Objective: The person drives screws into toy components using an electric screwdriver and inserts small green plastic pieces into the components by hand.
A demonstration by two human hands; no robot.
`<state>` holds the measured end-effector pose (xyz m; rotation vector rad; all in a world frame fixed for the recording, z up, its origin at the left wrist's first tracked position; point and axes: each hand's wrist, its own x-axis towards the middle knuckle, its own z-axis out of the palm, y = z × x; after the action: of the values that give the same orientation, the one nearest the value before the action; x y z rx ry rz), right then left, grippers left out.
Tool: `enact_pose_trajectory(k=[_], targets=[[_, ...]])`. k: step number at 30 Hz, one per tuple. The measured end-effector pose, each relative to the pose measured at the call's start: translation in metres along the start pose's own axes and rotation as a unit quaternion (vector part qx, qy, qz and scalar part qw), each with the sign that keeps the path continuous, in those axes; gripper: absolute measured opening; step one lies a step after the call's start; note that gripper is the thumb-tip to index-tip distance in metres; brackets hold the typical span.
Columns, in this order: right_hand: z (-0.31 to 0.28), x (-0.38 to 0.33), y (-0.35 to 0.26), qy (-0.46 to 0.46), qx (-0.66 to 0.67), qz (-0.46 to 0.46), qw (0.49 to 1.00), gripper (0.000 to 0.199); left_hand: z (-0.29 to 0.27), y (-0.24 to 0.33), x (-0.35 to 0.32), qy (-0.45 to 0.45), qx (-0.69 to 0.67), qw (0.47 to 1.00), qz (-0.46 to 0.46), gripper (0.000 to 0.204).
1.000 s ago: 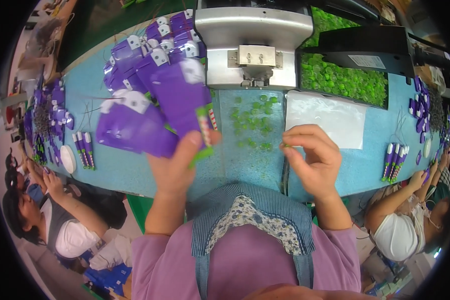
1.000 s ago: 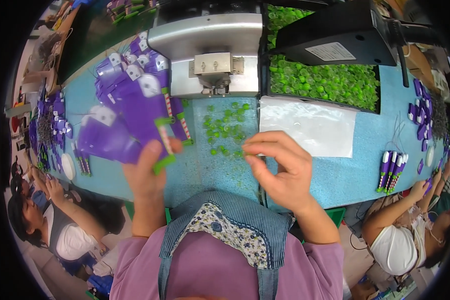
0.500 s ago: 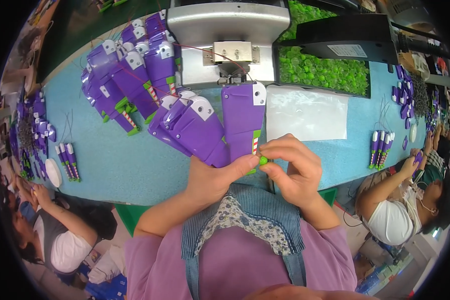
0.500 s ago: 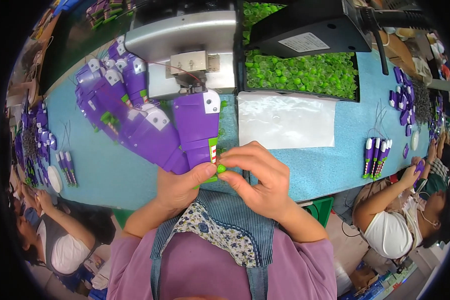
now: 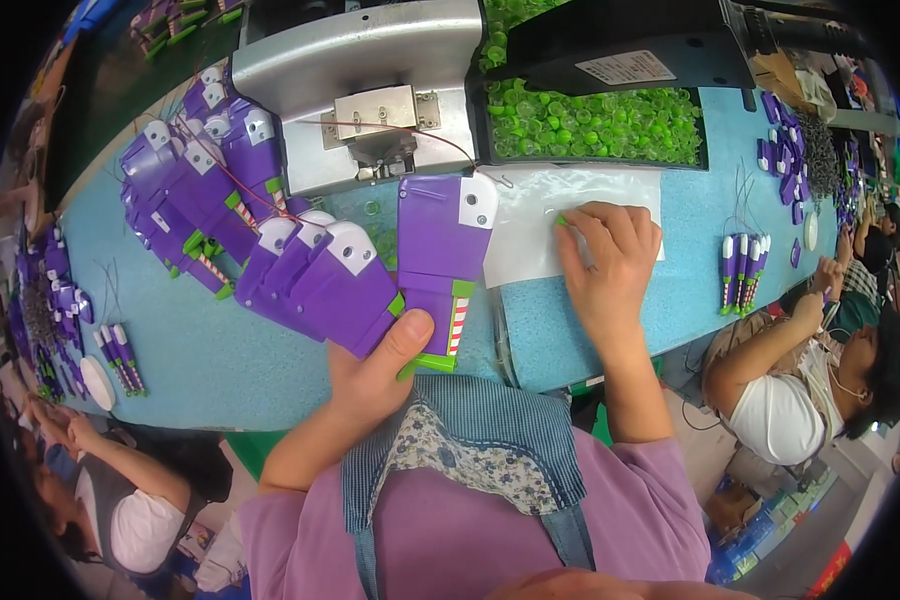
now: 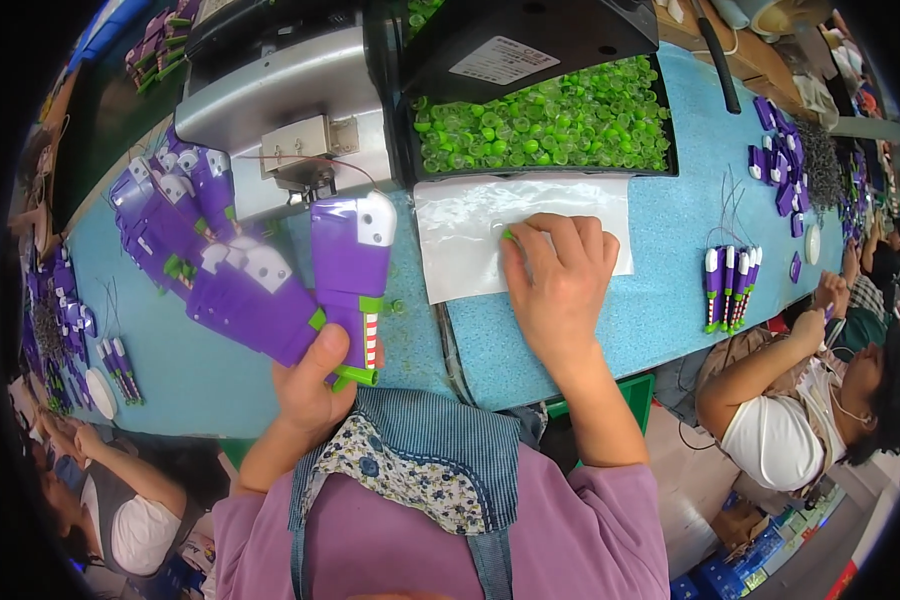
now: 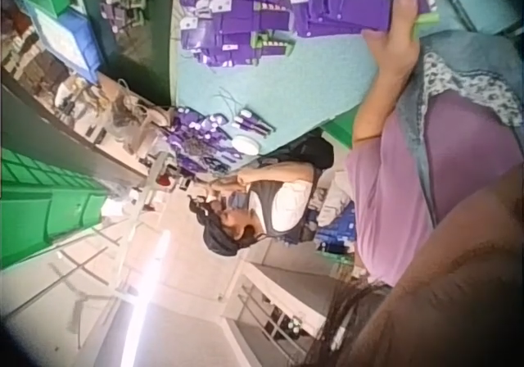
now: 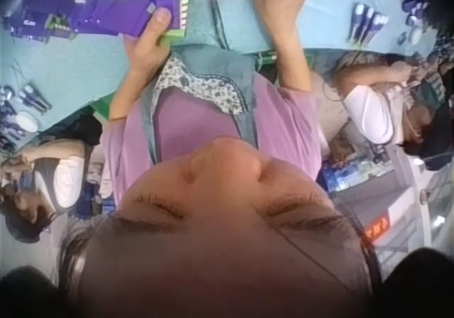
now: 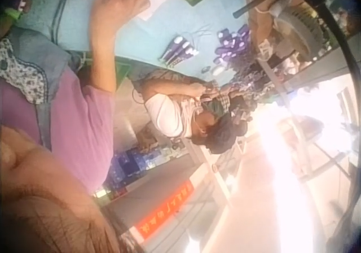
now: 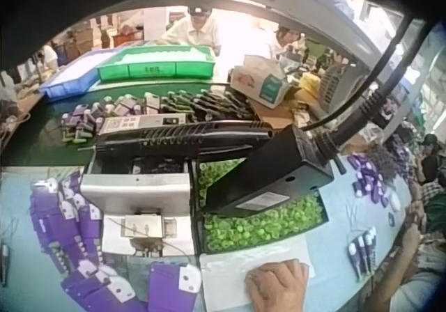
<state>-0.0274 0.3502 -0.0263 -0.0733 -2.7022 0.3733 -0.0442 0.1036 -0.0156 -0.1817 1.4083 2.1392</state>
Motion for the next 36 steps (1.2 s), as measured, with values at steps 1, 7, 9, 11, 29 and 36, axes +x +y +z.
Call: enact_pose_trajectory(k=[1,7,9,11,29,36], targets=[[0.001,0.001,0.0,0.0,0.001,0.0,1.0,0.019,0.003,0.005,-0.001,-0.01,-0.027,1.0,0.012,0.036],[-0.008,0.004,-0.011,0.018,0.104,0.024,0.994,0.018,0.016,0.007,0.0,0.022,0.023,0.996,0.087,0.027],[-0.019,0.002,-0.021,-0.025,0.301,0.08,0.95,0.018,0.016,0.002,0.003,0.044,0.125,0.982,0.134,0.021],[-0.024,-0.001,-0.031,-0.053,0.383,0.081,0.919,0.019,0.01,-0.006,0.004,0.046,0.18,0.969,0.16,0.019],[-0.016,-0.023,-0.061,-0.092,0.473,0.091,0.871,0.017,0.018,0.02,0.002,-0.015,0.371,0.902,0.218,0.018],[-0.015,-0.03,-0.067,-0.093,0.496,0.119,0.855,0.016,0.007,0.022,-0.01,0.012,0.588,0.784,0.198,0.02]])
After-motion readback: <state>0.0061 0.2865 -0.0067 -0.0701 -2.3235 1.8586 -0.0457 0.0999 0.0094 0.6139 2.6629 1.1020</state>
